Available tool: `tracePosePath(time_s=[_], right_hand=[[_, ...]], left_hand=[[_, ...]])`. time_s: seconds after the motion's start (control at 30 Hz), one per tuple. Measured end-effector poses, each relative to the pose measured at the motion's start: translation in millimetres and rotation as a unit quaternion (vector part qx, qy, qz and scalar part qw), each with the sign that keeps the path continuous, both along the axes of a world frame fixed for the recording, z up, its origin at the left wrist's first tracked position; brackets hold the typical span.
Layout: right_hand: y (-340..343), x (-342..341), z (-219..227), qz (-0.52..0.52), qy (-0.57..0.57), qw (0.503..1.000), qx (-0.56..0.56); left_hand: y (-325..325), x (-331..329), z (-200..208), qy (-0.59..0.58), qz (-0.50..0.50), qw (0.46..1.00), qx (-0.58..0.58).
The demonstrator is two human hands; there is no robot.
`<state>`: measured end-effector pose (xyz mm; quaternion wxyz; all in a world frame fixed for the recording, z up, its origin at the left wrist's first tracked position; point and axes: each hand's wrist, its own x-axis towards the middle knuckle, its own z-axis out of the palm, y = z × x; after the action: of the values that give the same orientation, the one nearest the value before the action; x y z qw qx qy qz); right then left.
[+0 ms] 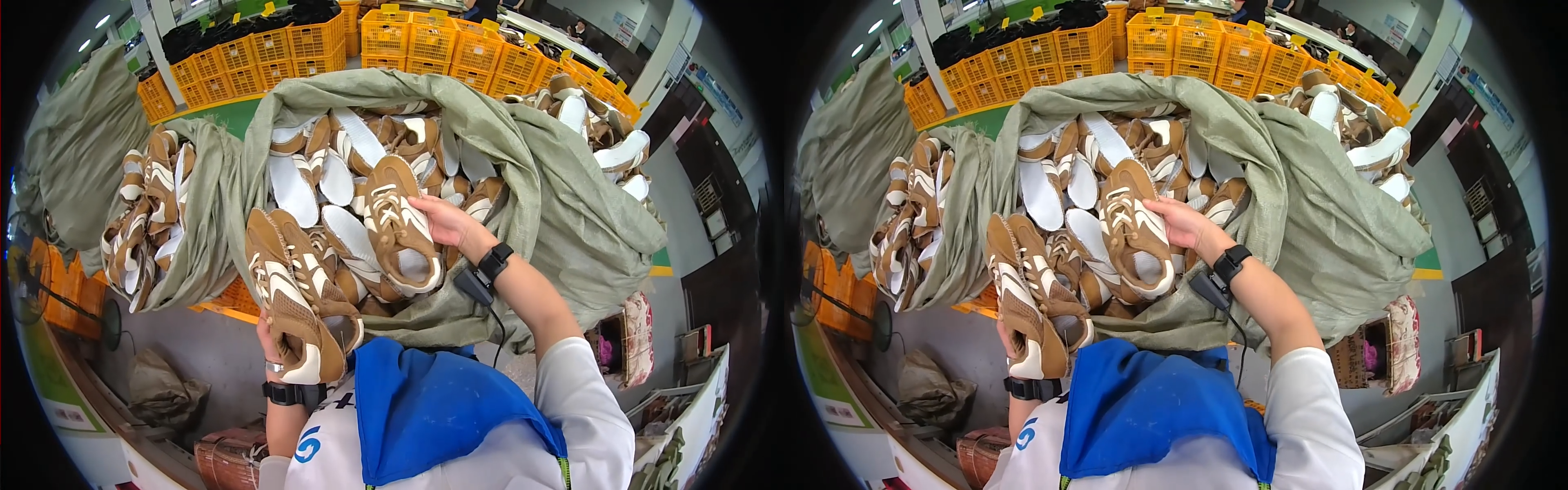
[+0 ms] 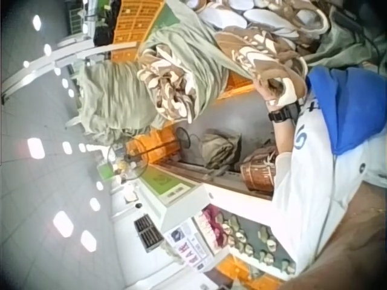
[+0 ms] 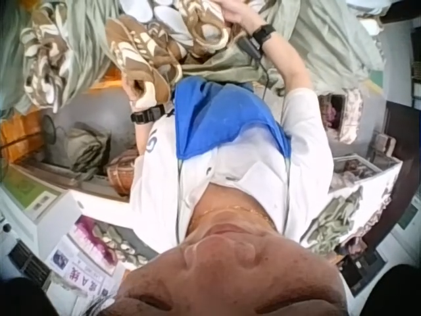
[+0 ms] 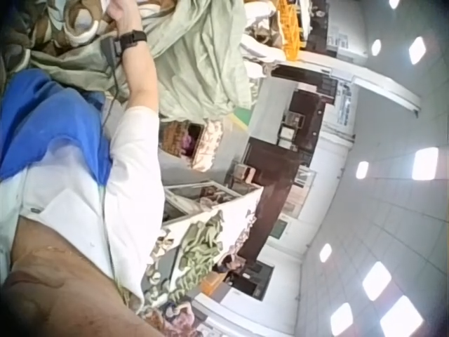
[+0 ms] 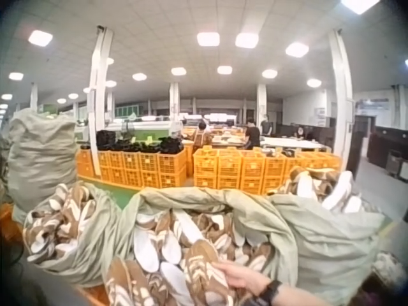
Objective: The recorder organizes green shoe lasts on a table and then sorts finished tan sneakers from a large industrial bag.
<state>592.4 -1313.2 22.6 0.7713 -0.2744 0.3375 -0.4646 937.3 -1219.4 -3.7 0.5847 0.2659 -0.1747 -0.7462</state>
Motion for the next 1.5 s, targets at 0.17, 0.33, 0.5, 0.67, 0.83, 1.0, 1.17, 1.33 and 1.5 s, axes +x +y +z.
tracePosePath(time_s=[0.17,0.33,0.5,0.67,0.83,1.0,1.17,1.33,1.5], right_hand=[[0.5,0.7,-3.7,0.011,-0.096,0.995,0.004],[-9.1,18.4,-11.2,0.036,0.339,0.934,-0.110],[-28.9,17.9,-29.6,0.179,0.720,0.604,-0.290],[-78.1,-21.2,25.3,-0.184,0.838,0.485,-0.169],[-96.7,-91.6,-3.4,-0.099,0.835,0.541,-0.031],[-98.4,-121.6,18.1,-0.325,0.771,0.529,-0.145],[-45.2,-123.3,91.9,-0.330,0.591,0.717,-0.162],[6.9,-137.6,145.2,-0.270,0.482,0.826,-0.111],[41.7,-164.2,160.7,-0.326,0.427,0.839,-0.081]], left_hand=[[1.9,-2.1,-3.0,0.001,-0.049,0.997,-0.065],[-1.4,-0.4,-0.7,0.037,-0.063,0.994,-0.084],[-0.2,10.3,-6.9,-0.003,0.012,1.000,0.014],[12.0,15.7,1.5,-0.016,0.056,0.998,0.015],[11.6,28.0,-8.7,-0.027,0.055,0.998,-0.012],[11.7,33.0,-17.7,-0.045,0.075,0.996,0.017],[6.7,25.8,-13.2,-0.006,0.042,0.999,0.004],[-6.7,23.3,-12.4,-0.104,-0.012,0.992,-0.064],[-11.8,14.5,19.4,-0.007,-0.042,0.999,0.029]])
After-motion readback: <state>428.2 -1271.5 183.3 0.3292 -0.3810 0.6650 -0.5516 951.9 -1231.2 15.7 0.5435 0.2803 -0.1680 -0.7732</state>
